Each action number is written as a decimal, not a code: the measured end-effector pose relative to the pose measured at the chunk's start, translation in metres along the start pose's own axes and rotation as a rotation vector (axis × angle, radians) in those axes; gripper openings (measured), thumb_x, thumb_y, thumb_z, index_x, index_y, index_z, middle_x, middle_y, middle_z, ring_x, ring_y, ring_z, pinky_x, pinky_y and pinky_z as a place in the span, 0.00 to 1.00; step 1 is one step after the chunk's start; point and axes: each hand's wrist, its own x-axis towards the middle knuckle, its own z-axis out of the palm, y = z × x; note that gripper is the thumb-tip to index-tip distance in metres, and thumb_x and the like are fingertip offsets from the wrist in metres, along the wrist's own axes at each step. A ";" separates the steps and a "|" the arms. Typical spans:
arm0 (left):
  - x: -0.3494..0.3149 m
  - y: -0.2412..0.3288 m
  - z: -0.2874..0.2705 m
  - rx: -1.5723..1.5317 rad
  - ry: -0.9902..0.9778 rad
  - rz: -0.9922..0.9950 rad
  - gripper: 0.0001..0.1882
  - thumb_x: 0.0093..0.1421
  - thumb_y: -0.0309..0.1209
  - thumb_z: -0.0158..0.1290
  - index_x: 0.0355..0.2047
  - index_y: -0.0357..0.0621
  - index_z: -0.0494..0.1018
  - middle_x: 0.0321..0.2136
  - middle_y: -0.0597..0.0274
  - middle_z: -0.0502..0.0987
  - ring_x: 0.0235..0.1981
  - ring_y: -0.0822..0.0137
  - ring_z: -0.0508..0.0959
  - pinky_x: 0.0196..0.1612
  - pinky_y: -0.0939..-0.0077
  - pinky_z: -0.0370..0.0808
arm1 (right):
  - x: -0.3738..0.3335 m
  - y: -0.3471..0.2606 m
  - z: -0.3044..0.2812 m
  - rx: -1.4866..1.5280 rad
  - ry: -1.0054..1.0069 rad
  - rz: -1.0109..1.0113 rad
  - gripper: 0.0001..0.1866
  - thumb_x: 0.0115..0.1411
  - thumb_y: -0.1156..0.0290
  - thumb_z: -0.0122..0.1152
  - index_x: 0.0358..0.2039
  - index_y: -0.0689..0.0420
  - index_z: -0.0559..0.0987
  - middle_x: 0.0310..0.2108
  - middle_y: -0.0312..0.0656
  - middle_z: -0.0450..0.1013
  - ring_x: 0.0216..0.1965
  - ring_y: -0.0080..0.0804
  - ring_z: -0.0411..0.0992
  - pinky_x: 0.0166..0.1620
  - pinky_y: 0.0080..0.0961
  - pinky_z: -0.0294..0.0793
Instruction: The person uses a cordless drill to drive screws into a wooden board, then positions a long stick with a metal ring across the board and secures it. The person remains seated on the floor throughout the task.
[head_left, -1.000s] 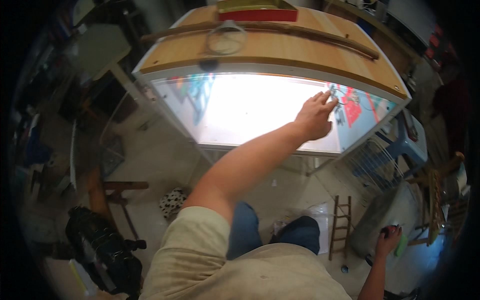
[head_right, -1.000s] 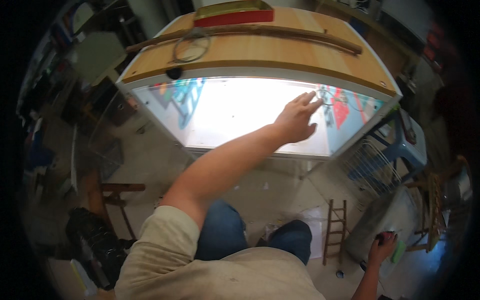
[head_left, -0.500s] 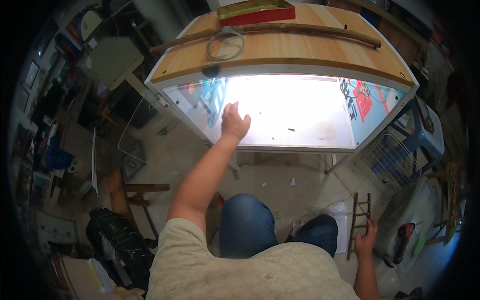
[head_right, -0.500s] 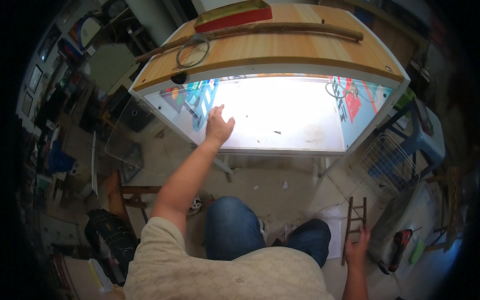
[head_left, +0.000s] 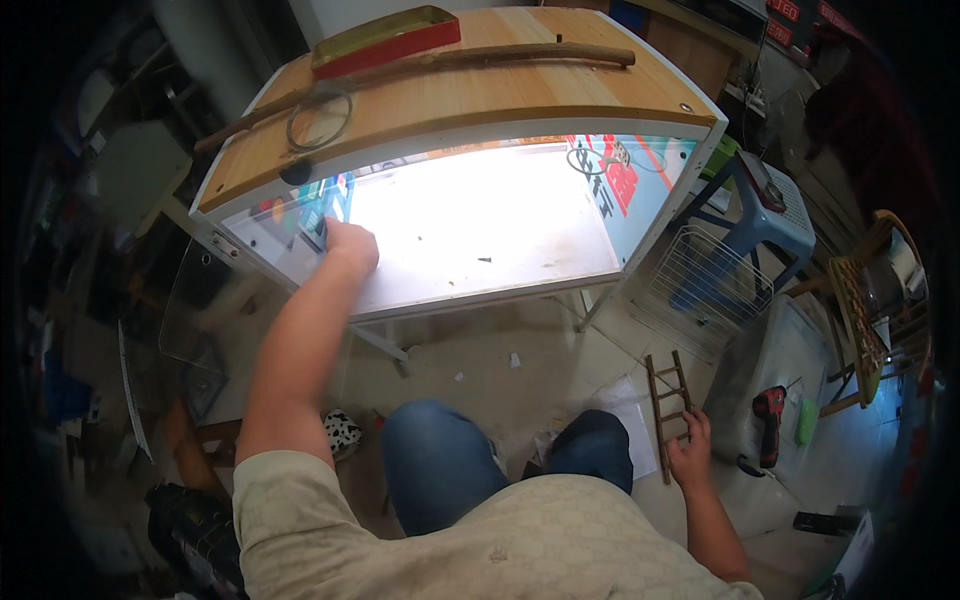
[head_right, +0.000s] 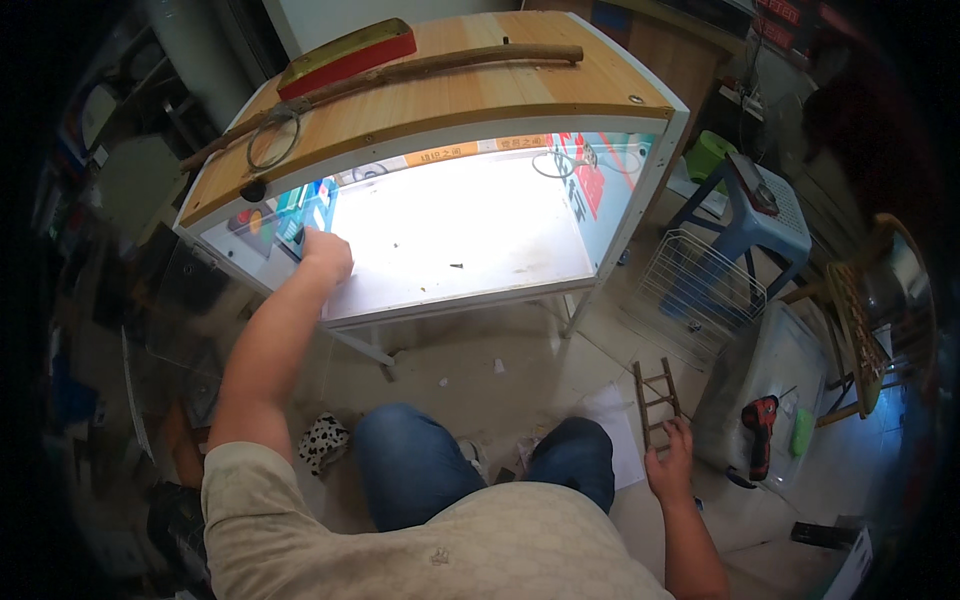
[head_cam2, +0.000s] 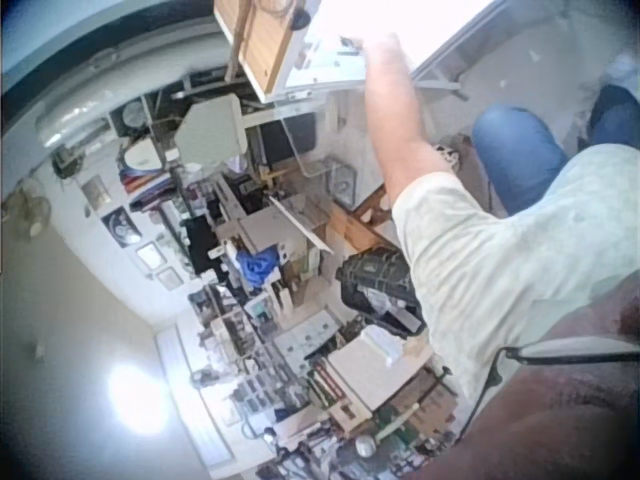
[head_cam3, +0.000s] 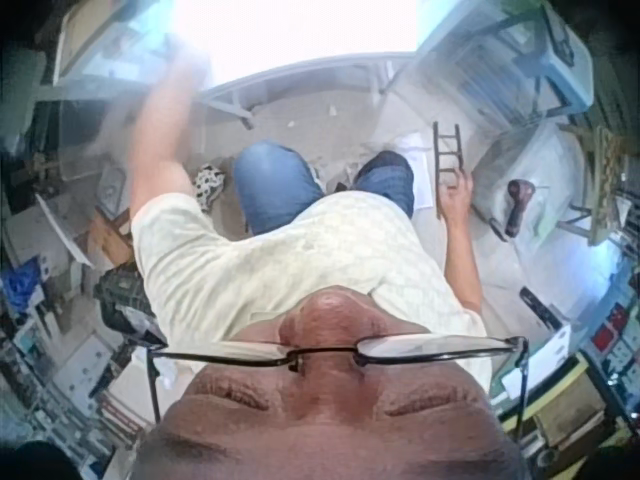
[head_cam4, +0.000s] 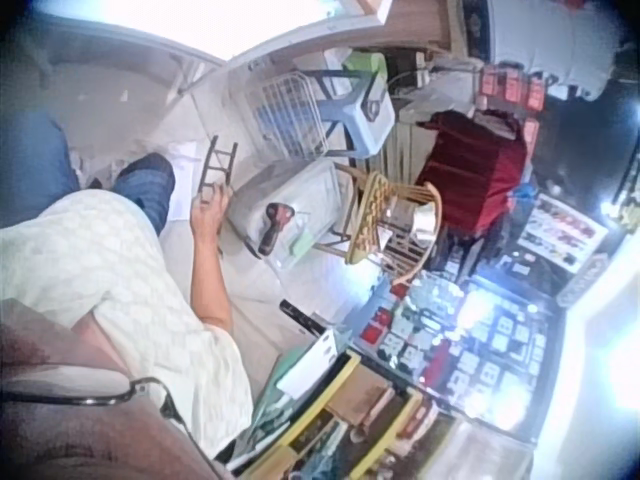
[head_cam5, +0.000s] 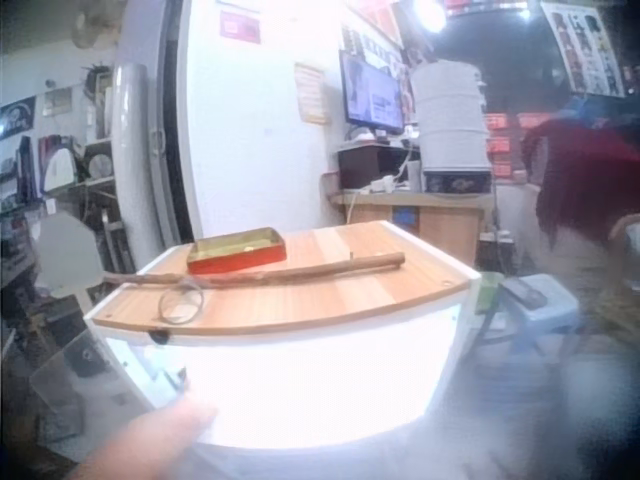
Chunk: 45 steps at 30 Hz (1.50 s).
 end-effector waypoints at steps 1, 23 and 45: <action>-0.002 -0.001 -0.003 -0.185 -0.011 0.096 0.27 0.65 0.33 0.38 0.63 0.35 0.60 0.66 0.40 0.55 0.69 0.46 0.51 0.69 0.48 0.37 | 0.000 -0.002 -0.001 0.013 -0.008 0.012 0.27 0.49 0.75 0.59 0.53 0.62 0.70 0.60 0.56 0.60 0.61 0.55 0.60 0.62 0.41 0.61; -0.116 0.082 0.053 -1.459 0.540 0.378 0.18 0.59 0.30 0.59 0.47 0.33 0.75 0.24 0.69 0.72 0.25 0.79 0.68 0.29 0.83 0.67 | -0.090 0.133 0.085 -0.425 -0.740 0.526 0.27 0.49 0.54 0.60 0.42 0.63 0.80 0.40 0.56 0.77 0.46 0.52 0.74 0.59 0.41 0.65; -0.132 0.120 0.087 -1.520 0.645 0.384 0.22 0.54 0.33 0.61 0.49 0.40 0.74 0.30 0.53 0.79 0.27 0.64 0.79 0.33 0.71 0.77 | 0.124 -0.068 0.010 0.378 0.008 0.027 0.09 0.59 0.68 0.62 0.32 0.62 0.79 0.26 0.39 0.75 0.29 0.24 0.72 0.35 0.25 0.73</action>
